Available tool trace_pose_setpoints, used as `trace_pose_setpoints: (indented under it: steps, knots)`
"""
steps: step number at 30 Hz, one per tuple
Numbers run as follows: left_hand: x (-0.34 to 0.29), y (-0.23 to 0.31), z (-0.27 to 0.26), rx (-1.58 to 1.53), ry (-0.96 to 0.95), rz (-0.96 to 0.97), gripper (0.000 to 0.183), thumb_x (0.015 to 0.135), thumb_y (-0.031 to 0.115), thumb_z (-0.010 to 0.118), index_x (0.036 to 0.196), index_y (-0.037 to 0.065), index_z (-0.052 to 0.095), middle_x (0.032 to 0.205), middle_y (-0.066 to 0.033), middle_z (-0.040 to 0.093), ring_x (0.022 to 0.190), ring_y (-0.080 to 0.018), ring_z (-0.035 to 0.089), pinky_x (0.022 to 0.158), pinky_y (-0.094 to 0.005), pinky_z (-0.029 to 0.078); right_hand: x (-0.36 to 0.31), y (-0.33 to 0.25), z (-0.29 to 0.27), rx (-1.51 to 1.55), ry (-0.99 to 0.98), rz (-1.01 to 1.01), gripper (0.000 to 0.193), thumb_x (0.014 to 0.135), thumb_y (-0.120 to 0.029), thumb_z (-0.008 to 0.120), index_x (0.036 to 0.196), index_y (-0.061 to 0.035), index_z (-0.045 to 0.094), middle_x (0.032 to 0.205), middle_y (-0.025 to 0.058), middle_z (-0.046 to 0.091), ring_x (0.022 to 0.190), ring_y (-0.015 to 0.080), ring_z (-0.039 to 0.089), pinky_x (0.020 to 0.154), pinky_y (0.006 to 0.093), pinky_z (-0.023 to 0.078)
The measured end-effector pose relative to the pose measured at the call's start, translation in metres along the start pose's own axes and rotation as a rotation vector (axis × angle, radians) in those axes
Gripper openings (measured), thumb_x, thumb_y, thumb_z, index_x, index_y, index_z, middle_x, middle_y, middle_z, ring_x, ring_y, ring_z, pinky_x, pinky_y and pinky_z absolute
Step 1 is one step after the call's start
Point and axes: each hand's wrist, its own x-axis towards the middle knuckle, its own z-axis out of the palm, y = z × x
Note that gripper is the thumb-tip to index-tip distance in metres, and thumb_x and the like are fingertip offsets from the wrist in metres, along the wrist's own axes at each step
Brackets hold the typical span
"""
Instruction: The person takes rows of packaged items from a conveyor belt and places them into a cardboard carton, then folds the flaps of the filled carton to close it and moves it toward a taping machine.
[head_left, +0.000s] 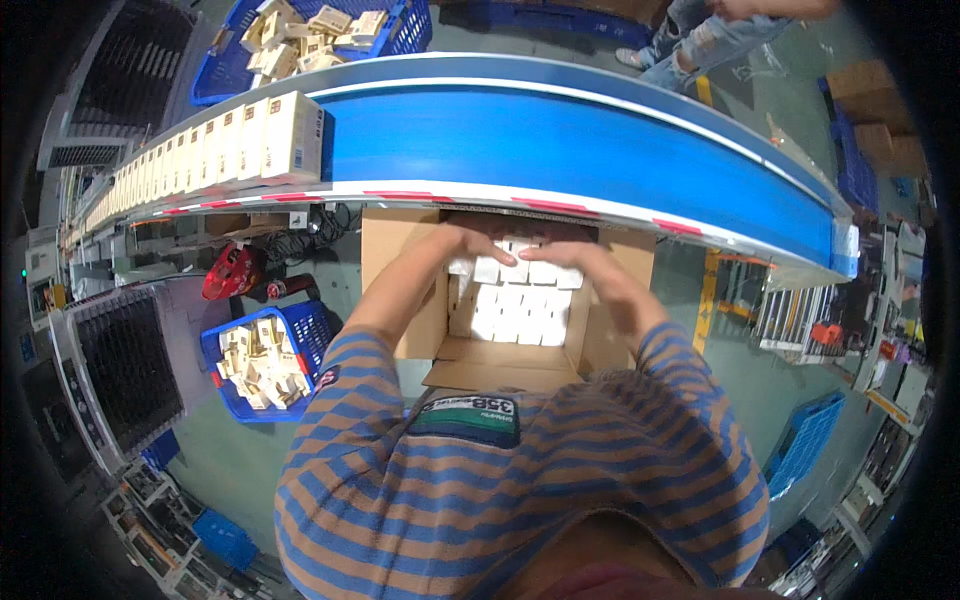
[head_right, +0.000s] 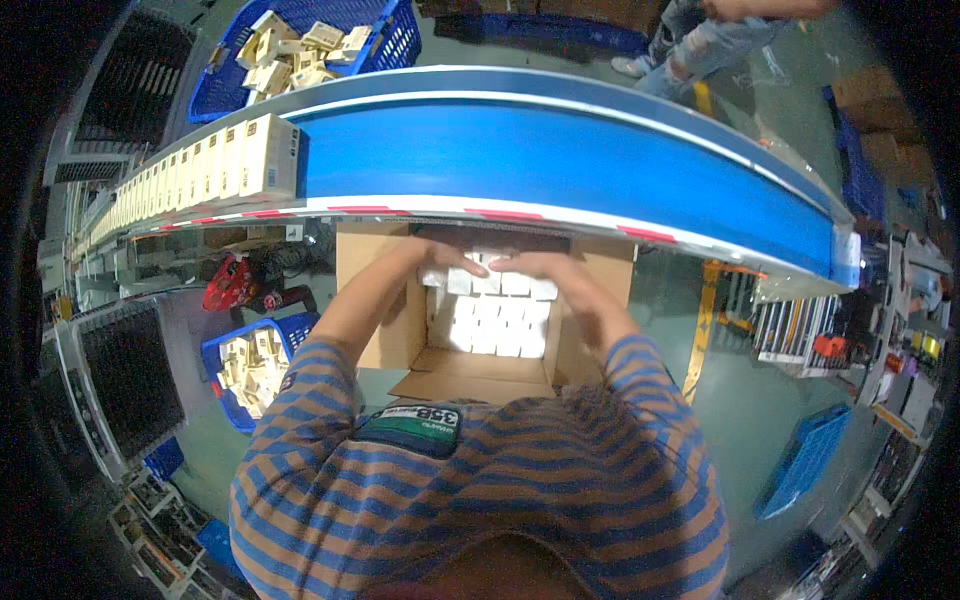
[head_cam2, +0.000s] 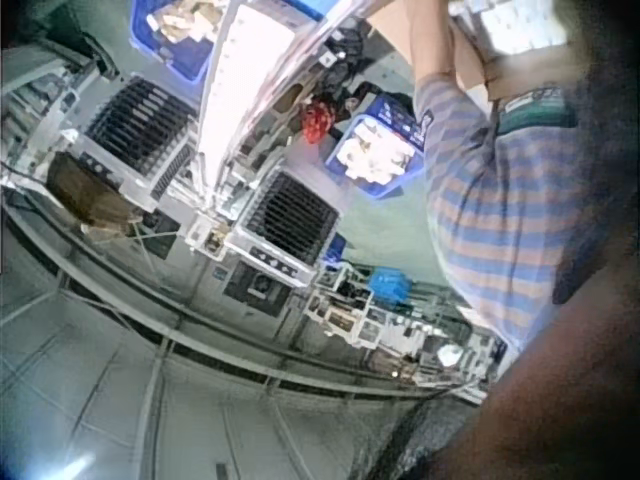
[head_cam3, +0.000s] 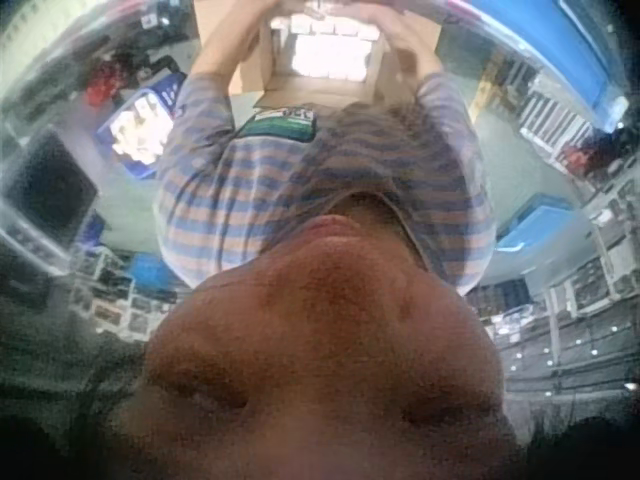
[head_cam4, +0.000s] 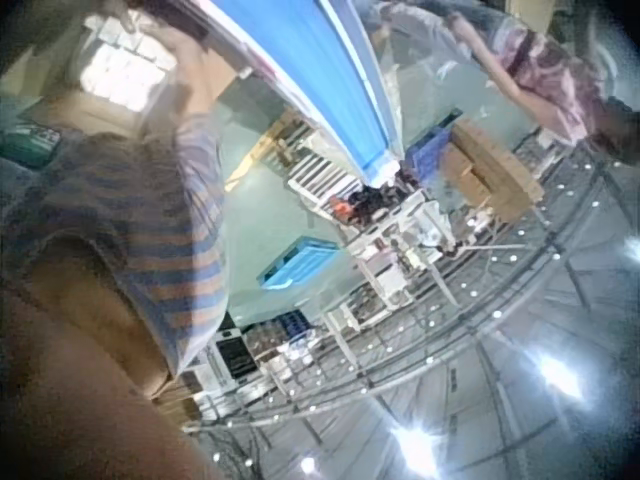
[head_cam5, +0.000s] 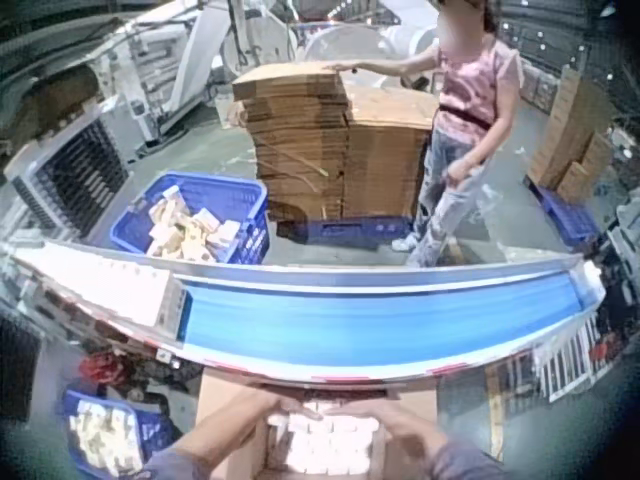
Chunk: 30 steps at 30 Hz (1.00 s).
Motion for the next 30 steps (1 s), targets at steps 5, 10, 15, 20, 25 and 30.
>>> trace_pose_setpoints:
  steps: [5,10,15,20,25,30]
  knots:
    - [-0.066,0.008,0.078,0.418,0.537,0.004,0.081,0.071,0.054,0.068,0.140,0.025,0.036,0.131,-0.0222,0.044,0.126,-0.0398,0.039,0.095,-0.0658,0.029,-0.076,-0.032,0.048,-0.392,0.329,-0.042,0.078,0.077,-0.069,0.051,0.141,-0.0254,0.036,0.143,0.0223,0.032,0.129,0.0463,0.030,0.090,0.0645,0.035]
    - [-0.009,-0.033,0.114,0.764,0.622,-0.122,0.074,0.078,0.045,0.066,0.141,0.027,0.033,0.134,-0.0178,0.042,0.128,-0.0463,0.030,0.098,-0.0685,0.021,-0.032,-0.015,0.074,-0.480,0.213,-0.012,0.087,0.069,-0.075,0.054,0.141,-0.0291,0.036,0.127,0.0213,0.049,0.116,0.0441,0.046,0.086,0.0610,0.040]
    - [0.013,-0.026,0.079,0.453,0.040,-0.247,0.064,0.081,0.047,0.059,0.133,0.012,0.044,0.125,-0.0172,0.052,0.119,-0.0344,0.048,0.102,-0.0445,0.032,-0.014,-0.044,0.058,-0.504,-0.062,0.099,0.081,0.071,-0.064,0.059,0.132,-0.0131,0.047,0.102,0.0187,0.062,0.096,0.0319,0.061,0.081,0.0426,0.048]
    - [-0.030,-0.025,0.075,0.062,0.371,-0.035,0.076,0.077,0.051,0.062,0.136,0.007,0.040,0.117,-0.0204,0.057,0.114,-0.0343,0.053,0.098,-0.0431,0.039,-0.037,-0.028,0.046,-0.202,0.071,-0.068,0.085,0.074,-0.063,0.059,0.134,-0.0058,0.045,0.118,0.0231,0.057,0.114,0.0361,0.052,0.097,0.0417,0.041]
    - [-0.139,-0.033,-0.006,0.184,1.436,0.370,0.043,0.073,0.025,0.071,0.109,0.005,0.059,0.103,-0.0171,0.061,0.092,-0.0324,0.060,0.079,-0.0425,0.048,-0.065,-0.110,-0.034,-0.061,0.304,-0.468,0.055,0.080,-0.033,0.068,0.122,-0.0008,0.056,0.121,0.0197,0.058,0.111,0.0309,0.057,0.093,0.0381,0.045]
    - [-0.224,-0.130,-0.145,0.403,1.905,-0.410,0.052,0.069,0.036,0.075,0.100,-0.002,0.059,0.099,-0.0207,0.062,0.093,-0.0350,0.059,0.082,-0.0419,0.047,-0.031,-0.186,-0.068,0.128,0.819,-0.668,0.033,0.083,-0.020,0.066,0.110,-0.0020,0.062,0.098,0.0144,0.066,0.086,0.0244,0.064,0.075,0.0322,0.051]
